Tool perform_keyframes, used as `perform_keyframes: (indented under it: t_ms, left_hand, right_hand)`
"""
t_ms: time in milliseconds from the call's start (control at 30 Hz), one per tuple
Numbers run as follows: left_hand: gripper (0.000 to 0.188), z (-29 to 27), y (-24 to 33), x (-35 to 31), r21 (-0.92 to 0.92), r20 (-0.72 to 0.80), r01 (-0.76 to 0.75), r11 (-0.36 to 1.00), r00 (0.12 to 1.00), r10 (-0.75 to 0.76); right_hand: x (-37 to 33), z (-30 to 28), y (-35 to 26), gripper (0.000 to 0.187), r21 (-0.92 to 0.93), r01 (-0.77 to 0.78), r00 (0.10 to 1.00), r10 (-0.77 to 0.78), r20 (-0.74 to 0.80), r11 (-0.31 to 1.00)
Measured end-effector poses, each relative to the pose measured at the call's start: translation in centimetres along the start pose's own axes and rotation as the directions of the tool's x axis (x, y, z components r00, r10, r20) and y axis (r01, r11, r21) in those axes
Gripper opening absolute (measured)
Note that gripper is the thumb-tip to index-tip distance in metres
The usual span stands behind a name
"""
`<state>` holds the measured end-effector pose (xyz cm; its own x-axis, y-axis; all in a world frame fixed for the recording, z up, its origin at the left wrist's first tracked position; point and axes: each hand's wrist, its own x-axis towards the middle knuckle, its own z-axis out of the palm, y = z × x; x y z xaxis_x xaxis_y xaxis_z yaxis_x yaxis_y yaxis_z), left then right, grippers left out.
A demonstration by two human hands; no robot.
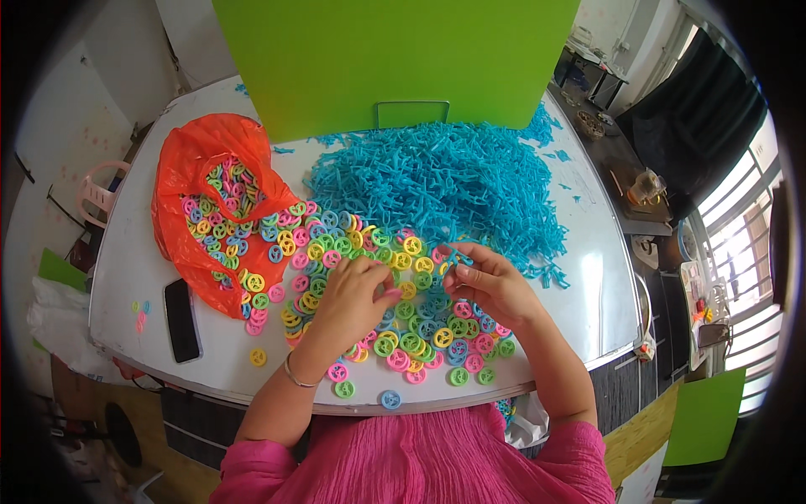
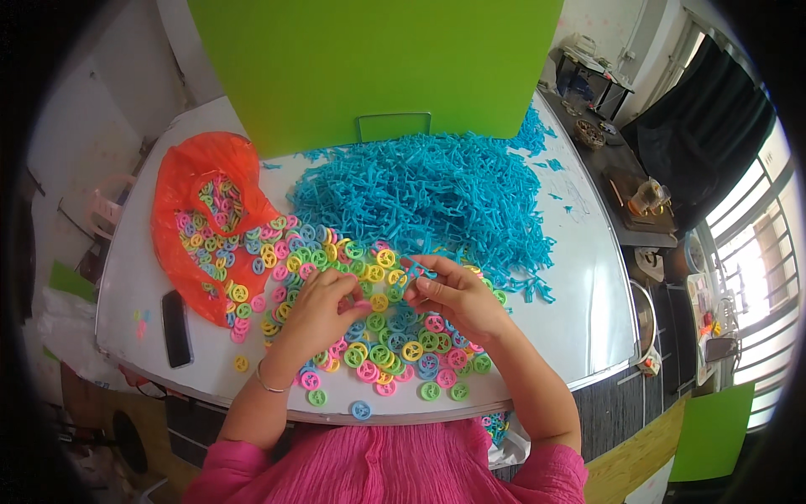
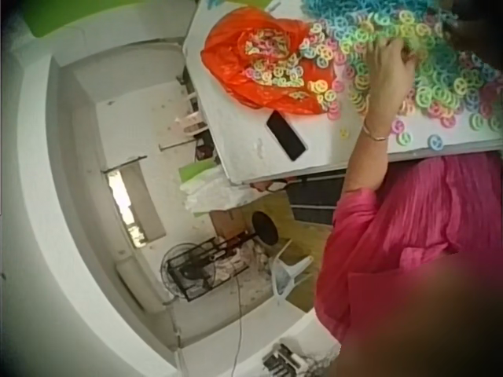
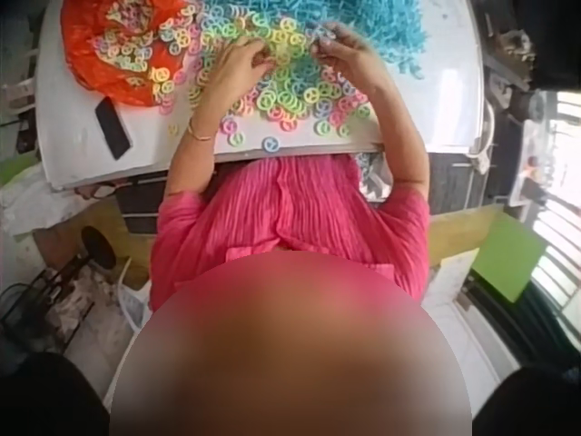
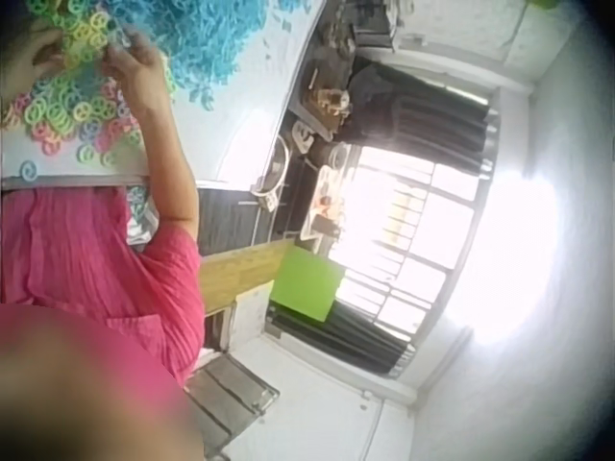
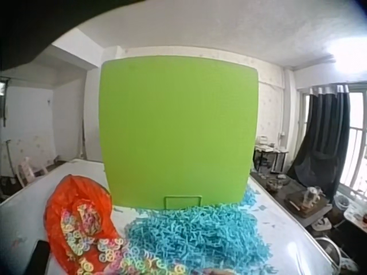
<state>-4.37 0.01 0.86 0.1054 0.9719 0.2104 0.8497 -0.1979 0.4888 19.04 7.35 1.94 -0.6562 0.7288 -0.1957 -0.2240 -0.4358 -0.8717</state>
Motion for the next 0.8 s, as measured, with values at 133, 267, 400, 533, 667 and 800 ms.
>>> perform_keyframes:
  t_ms: [133,267,400,533,667,800]
  left_hand:
    - [0.018,-0.6,1.6,0.9,-0.504,0.197,0.351,0.789,0.936,-0.291]
    - [0.014,0.4,1.6,0.7,-0.921,0.285,0.327,0.213,0.936,-0.206]
    - [0.016,0.1,2.4,0.4,-0.895,0.414,0.44,0.075,0.881,-0.231]
    - [0.024,0.8,2.1,0.0,-0.836,0.532,0.544,0.069,0.836,-0.134]
    - [0.03,1.5,2.8,-0.8,-0.748,0.657,0.638,-0.182,0.751,-0.068]
    - [0.038,0.7,3.8,-0.3,-0.779,0.621,0.598,-0.188,0.777,-0.102]
  right_hand:
    - [-0.2,0.4,0.2,0.022,0.052,0.002,1.0,-0.004,0.025,0.999]
    - [-0.3,0.9,0.5,0.018,-0.011,-0.02,1.0,0.02,0.021,1.0]
    - [-0.2,0.3,1.7,0.018,-0.289,0.084,0.996,-0.091,-0.01,0.954]
    - [-0.1,0.4,2.4,0.018,-0.192,0.195,0.98,-0.187,0.061,0.962]
    - [-0.1,1.6,2.2,0.017,-0.113,0.135,0.99,-0.129,0.059,0.984]
    - [-0.3,1.5,2.8,0.018,-0.112,0.211,0.975,-0.2,0.096,0.971]
